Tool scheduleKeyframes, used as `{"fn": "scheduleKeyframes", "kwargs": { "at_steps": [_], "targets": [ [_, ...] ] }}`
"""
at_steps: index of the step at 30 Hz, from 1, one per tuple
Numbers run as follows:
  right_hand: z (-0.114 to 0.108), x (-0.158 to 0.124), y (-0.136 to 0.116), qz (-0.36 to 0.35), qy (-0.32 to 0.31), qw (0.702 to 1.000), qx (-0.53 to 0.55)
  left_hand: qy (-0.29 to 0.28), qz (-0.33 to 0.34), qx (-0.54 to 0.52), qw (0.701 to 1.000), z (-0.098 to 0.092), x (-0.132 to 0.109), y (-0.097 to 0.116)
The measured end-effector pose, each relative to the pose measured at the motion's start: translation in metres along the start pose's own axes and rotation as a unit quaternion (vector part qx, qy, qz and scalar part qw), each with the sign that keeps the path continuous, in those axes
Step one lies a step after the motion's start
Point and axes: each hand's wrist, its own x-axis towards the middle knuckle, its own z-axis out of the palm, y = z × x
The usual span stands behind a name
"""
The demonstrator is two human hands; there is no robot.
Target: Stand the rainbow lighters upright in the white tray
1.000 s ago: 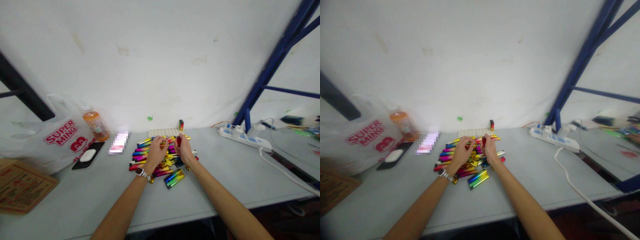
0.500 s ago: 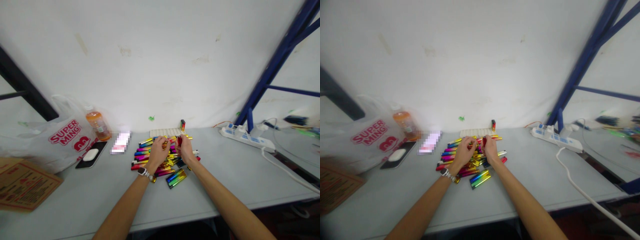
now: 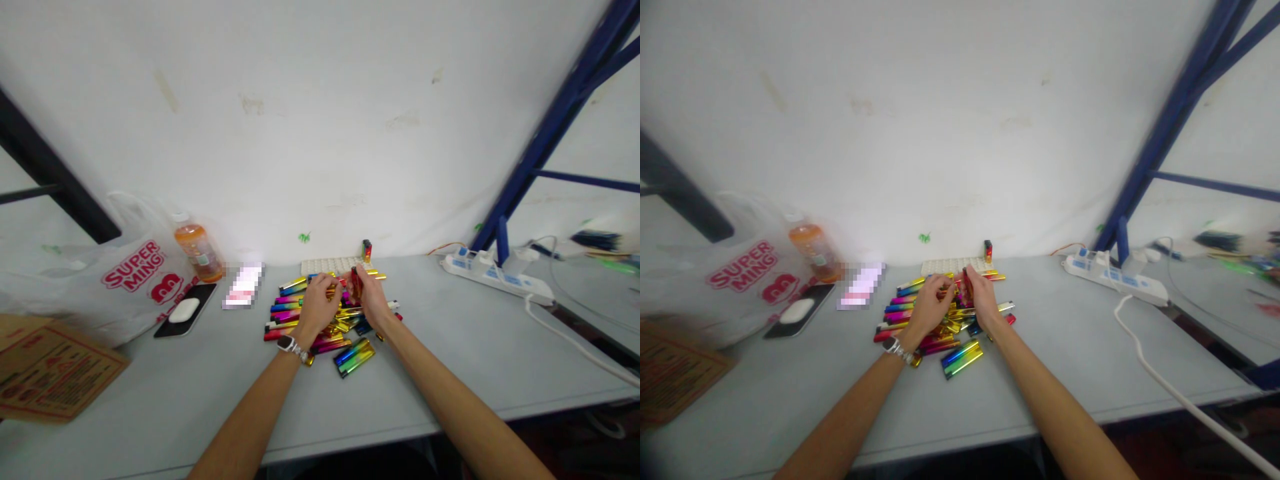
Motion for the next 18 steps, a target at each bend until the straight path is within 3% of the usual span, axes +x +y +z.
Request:
{"fn": "scheduleKeyframes", "kwargs": {
  "at_steps": [6,12,15,18],
  "targets": [
    [-0.002,-0.003,0.002,-0.033,-0.033,0.996,-0.076,0.0,-0.004,-0.003,1.0,0.0,0.0,-0.001],
    [-0.005,-0.005,0.009,-0.18,0.037,0.948,-0.26,0.001,0.0,-0.005,1.0,0.001,0.0,-0.002],
    [-0.006,-0.005,0.011,-0.19,0.059,0.934,-0.297,-0.002,-0.001,-0.001,1.0,0.0,-0.001,-0.001],
    [-0.007,-0.004,0.011,-0.178,0.063,0.938,-0.29,-0.005,-0.004,0.002,1.0,0.0,-0.001,-0.001]
  ]
}}
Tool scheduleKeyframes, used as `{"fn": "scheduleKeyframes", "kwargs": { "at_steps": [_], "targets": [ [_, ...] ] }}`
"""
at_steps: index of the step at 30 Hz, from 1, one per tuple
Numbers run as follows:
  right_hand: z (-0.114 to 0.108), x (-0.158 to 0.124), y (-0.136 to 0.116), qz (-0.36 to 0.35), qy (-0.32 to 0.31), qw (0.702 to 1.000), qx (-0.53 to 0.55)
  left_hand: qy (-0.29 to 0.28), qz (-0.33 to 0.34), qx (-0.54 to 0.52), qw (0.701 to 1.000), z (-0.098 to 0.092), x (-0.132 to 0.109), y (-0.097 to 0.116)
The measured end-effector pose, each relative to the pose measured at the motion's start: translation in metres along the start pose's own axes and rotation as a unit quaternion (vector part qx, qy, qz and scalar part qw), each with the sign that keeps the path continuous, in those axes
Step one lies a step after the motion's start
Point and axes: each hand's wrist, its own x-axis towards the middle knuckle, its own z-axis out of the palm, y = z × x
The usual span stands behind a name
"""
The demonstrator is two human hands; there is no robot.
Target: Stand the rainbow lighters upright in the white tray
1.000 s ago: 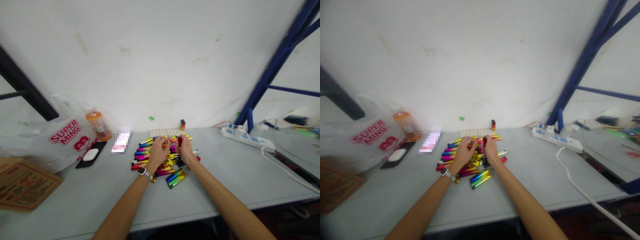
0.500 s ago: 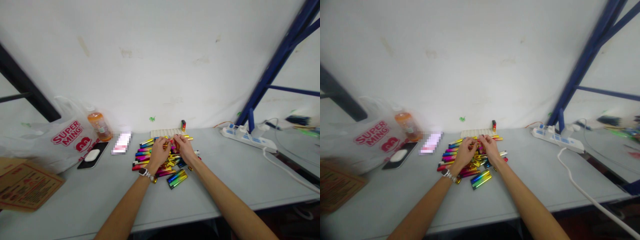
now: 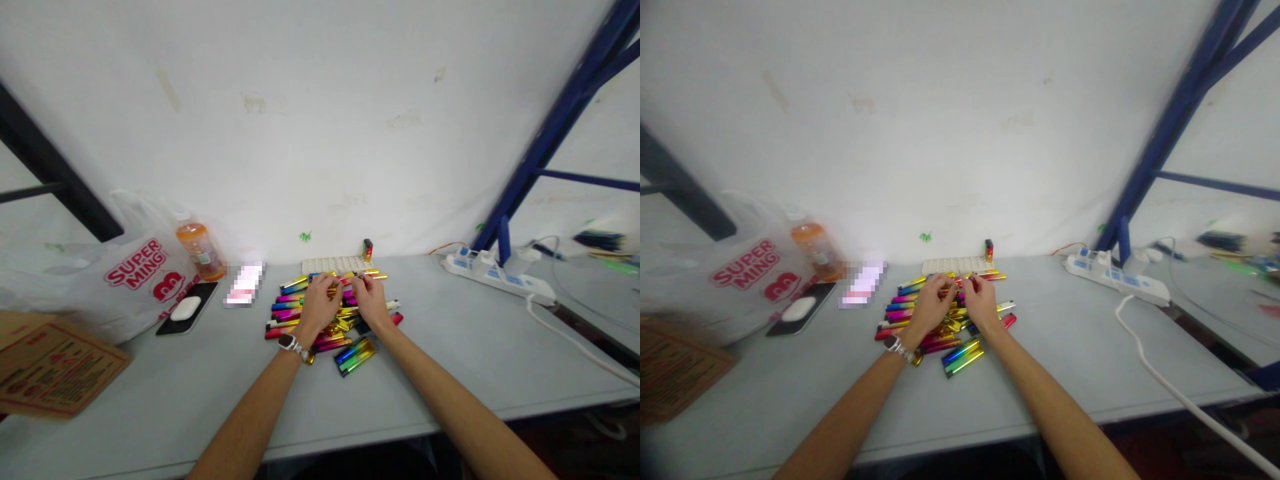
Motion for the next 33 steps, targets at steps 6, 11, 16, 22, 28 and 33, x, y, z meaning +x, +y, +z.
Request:
{"fn": "scheduleKeyframes", "kwargs": {
  "at_steps": [6,11,16,22,28,33],
  "targets": [
    [0.0,0.0,-0.003,-0.021,-0.002,1.0,0.016,-0.001,0.002,-0.002,1.0,0.0,0.0,0.001],
    [0.003,-0.002,-0.004,-0.009,-0.007,1.0,0.025,-0.003,0.002,0.001,1.0,0.0,0.001,0.001],
    [0.003,-0.002,-0.001,0.0,-0.011,0.999,0.043,-0.007,0.0,0.003,1.0,0.0,0.001,0.001],
    [0.003,0.001,0.007,0.017,-0.014,0.999,0.041,-0.003,-0.001,0.007,1.0,0.0,0.0,0.001],
    [0.002,0.003,0.003,0.024,-0.034,0.997,0.071,-0.005,0.009,0.01,1.0,0.0,0.0,0.002],
    [-0.003,0.005,-0.005,0.003,-0.087,0.991,0.097,0.004,0.005,0.013,1.0,0.001,0.0,-0.001]
  ]
}}
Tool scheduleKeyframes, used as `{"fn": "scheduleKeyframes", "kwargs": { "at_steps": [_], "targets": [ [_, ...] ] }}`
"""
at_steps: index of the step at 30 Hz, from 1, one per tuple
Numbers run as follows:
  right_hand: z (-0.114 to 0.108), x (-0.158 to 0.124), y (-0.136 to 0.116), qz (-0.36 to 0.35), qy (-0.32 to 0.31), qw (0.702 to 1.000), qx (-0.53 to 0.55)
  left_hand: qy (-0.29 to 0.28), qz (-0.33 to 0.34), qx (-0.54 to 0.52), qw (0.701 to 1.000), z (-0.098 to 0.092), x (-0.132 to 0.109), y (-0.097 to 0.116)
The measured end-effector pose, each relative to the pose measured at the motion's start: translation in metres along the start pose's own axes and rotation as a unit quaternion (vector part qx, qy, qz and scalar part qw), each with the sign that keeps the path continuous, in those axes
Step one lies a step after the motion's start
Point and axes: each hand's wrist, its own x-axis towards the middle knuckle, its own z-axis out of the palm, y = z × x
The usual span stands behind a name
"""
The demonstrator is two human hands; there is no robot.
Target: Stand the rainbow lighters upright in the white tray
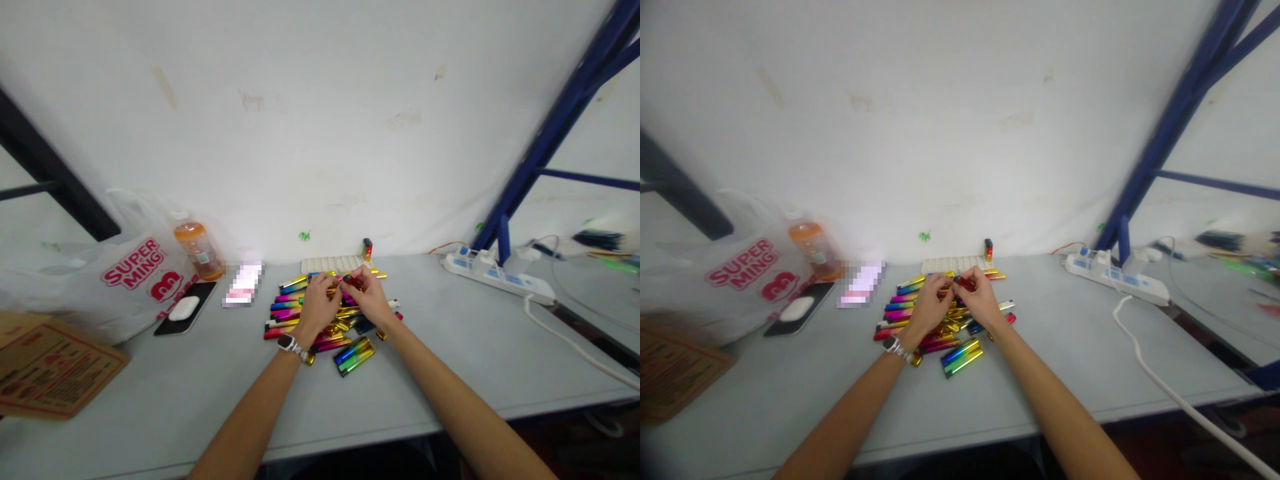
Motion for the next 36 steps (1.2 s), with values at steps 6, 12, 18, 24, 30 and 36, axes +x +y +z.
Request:
{"fn": "scheduleKeyframes", "kwargs": {
  "at_steps": [6,12,18,24,30,36],
  "targets": [
    [-0.012,0.005,-0.001,-0.053,0.056,0.99,-0.118,-0.004,0.0,-0.003,1.0,0.0,-0.001,0.0],
    [-0.041,0.015,-0.002,-0.065,0.125,0.979,-0.145,-0.01,0.013,0.01,1.0,0.001,0.002,0.004],
    [-0.087,0.05,0.006,-0.092,0.152,0.956,-0.232,-0.046,0.057,0.051,0.996,0.018,0.011,0.015],
    [-0.096,0.078,0.029,-0.087,0.132,0.936,-0.316,-0.073,0.079,0.065,0.992,0.031,0.011,0.024],
    [-0.086,0.086,0.042,-0.076,0.099,0.913,-0.388,-0.076,0.071,0.071,0.992,0.032,0.008,0.023],
    [-0.084,0.085,0.038,-0.061,0.087,0.893,-0.437,-0.073,0.068,0.073,0.992,0.03,0.009,0.025]
  ]
}}
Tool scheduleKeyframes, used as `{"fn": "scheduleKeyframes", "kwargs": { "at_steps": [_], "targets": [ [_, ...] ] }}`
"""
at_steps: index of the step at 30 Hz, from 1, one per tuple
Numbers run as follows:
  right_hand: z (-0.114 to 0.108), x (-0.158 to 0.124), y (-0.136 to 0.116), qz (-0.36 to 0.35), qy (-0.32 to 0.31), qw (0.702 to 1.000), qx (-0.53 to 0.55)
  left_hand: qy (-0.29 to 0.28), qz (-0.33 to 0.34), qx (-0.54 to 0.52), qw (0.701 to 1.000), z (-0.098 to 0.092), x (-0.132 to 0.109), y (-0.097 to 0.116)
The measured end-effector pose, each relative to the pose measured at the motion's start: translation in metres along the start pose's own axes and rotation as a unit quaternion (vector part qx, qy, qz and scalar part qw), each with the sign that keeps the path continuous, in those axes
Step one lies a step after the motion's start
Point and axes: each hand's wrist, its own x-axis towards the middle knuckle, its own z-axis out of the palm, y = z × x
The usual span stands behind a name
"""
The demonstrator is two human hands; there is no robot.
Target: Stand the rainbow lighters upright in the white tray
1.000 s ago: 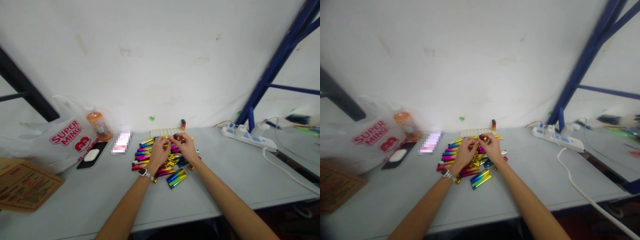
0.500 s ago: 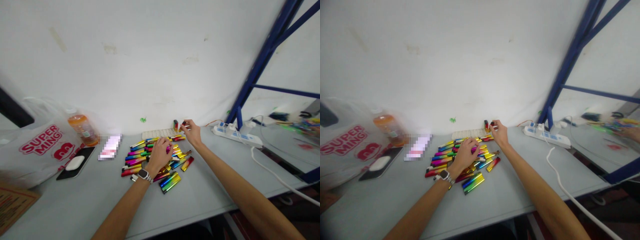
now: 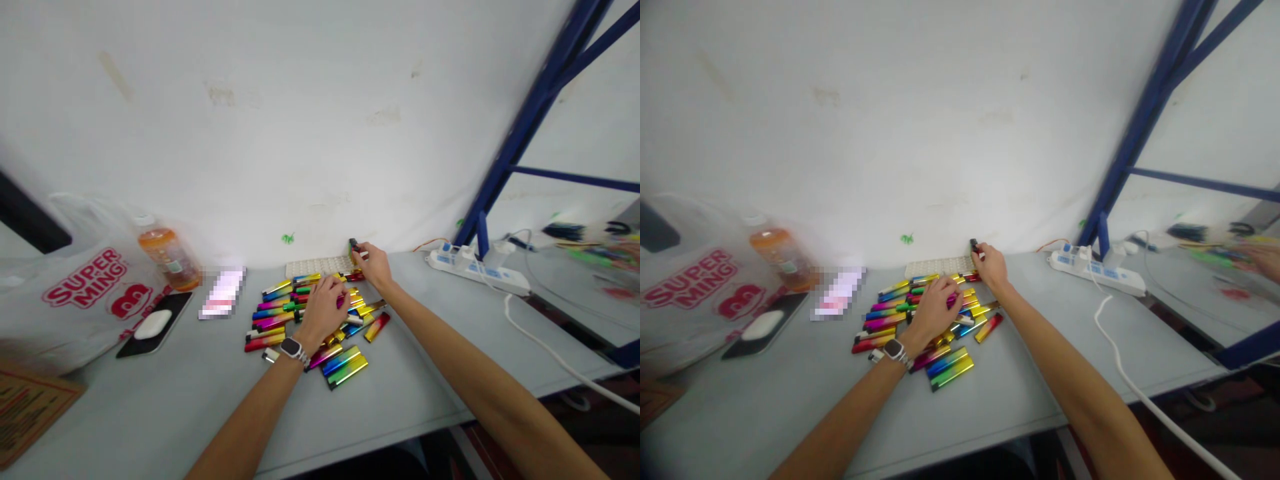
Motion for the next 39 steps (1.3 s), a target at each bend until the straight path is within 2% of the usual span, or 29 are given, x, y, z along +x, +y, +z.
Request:
{"fn": "scheduleKeyframes", "kwargs": {
  "at_steps": [6,12,16,20,24,27,30,33,36,39],
  "targets": [
    [-0.002,-0.016,-0.007,0.012,-0.01,0.987,-0.158,0.009,-0.004,-0.001,1.0,0.0,0.0,-0.001],
    [-0.006,-0.026,-0.008,-0.023,-0.024,0.971,-0.238,0.034,-0.016,0.002,0.999,-0.005,0.0,-0.001],
    [-0.008,-0.035,-0.019,-0.006,-0.004,0.977,-0.213,0.06,-0.023,0.007,0.998,-0.01,-0.002,-0.002],
    [-0.011,-0.062,-0.05,-0.009,0.035,0.992,-0.124,0.069,-0.038,0.024,0.997,-0.016,-0.005,-0.008],
    [-0.02,-0.096,-0.085,-0.058,0.004,0.996,-0.074,0.061,-0.062,0.029,0.996,-0.031,-0.013,-0.004],
    [-0.027,-0.116,-0.099,-0.08,-0.031,0.994,-0.069,0.039,-0.065,0.029,0.997,-0.042,-0.035,0.01],
    [-0.027,-0.129,-0.099,-0.081,-0.061,0.989,-0.109,-0.004,-0.039,0.088,0.995,-0.041,-0.067,0.023],
    [-0.019,-0.133,-0.094,-0.065,-0.089,0.982,-0.155,-0.036,-0.017,0.161,0.986,-0.03,-0.09,0.025],
    [-0.01,-0.128,-0.089,-0.059,-0.115,0.977,-0.171,-0.055,-0.019,0.189,0.98,-0.022,-0.09,0.016],
    [-0.005,-0.116,-0.085,-0.045,-0.124,0.975,-0.176,-0.052,-0.012,0.194,0.98,-0.019,-0.075,0.006]
  ]
}}
